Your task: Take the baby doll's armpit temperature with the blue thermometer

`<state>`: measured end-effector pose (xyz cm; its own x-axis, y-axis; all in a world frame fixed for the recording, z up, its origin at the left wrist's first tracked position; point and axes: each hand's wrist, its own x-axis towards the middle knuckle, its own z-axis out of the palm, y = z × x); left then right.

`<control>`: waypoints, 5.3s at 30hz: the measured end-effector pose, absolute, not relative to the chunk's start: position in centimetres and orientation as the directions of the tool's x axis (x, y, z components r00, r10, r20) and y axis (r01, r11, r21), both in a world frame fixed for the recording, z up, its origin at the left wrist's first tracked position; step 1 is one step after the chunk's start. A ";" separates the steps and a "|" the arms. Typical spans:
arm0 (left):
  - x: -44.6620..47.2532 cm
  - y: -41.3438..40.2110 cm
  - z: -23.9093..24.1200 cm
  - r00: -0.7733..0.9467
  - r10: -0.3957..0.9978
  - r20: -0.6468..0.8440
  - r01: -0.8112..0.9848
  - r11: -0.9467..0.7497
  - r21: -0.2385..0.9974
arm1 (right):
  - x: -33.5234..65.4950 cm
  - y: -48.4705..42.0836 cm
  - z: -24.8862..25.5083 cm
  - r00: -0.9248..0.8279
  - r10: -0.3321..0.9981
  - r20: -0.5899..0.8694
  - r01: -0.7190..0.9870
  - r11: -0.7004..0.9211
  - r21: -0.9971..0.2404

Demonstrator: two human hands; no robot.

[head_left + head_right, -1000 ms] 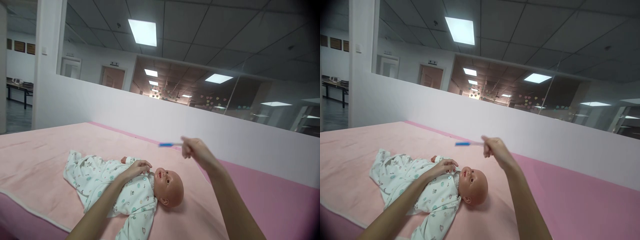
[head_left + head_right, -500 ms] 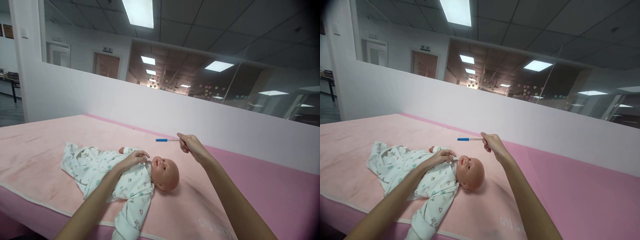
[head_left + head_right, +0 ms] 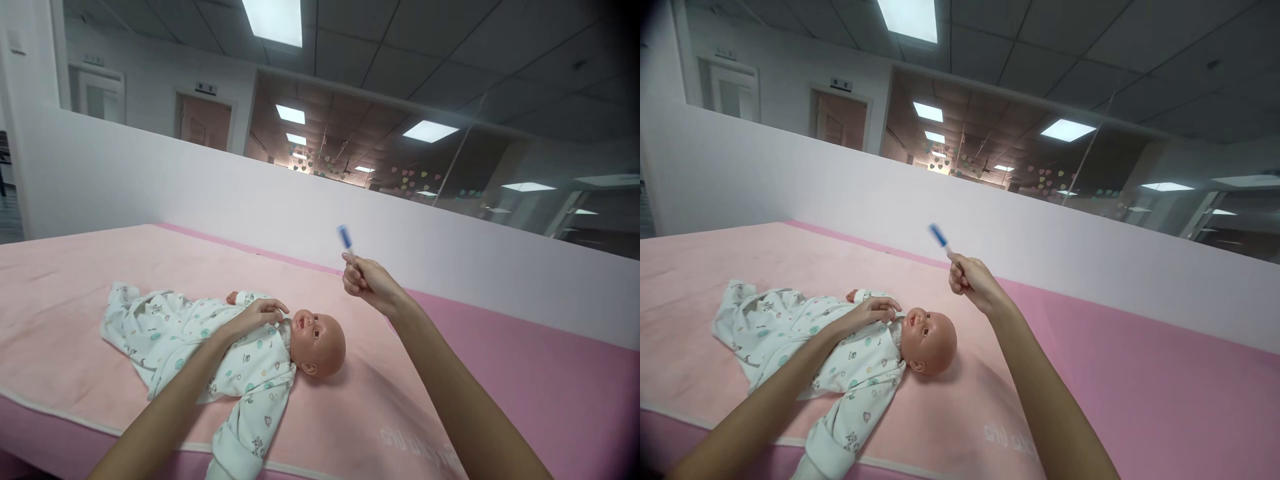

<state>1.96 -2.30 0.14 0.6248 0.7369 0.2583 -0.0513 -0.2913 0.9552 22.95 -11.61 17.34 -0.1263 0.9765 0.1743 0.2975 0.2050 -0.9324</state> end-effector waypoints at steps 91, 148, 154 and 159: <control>-0.2 -3.9 1.0 0.669 0.719 0.188 -0.141 -0.126 0.982 | 10.7 -10.1 -1.9 -0.073 0.531 0.844 0.664 0.657 -0.356; -0.2 -4.0 0.7 0.657 0.713 0.244 -0.230 -0.119 0.966 | 10.3 -10.0 -2.2 0.092 0.609 0.787 0.571 0.615 -0.543; -0.1 -3.8 0.7 0.676 0.695 0.242 -0.206 -0.137 0.969 | 10.2 -10.2 -1.9 0.129 0.621 0.773 0.540 0.610 -0.580; -0.1 -3.9 1.0 0.674 0.703 0.225 -0.163 -0.155 0.974 | 10.2 -10.4 -1.9 0.134 0.596 0.791 0.538 0.626 -0.564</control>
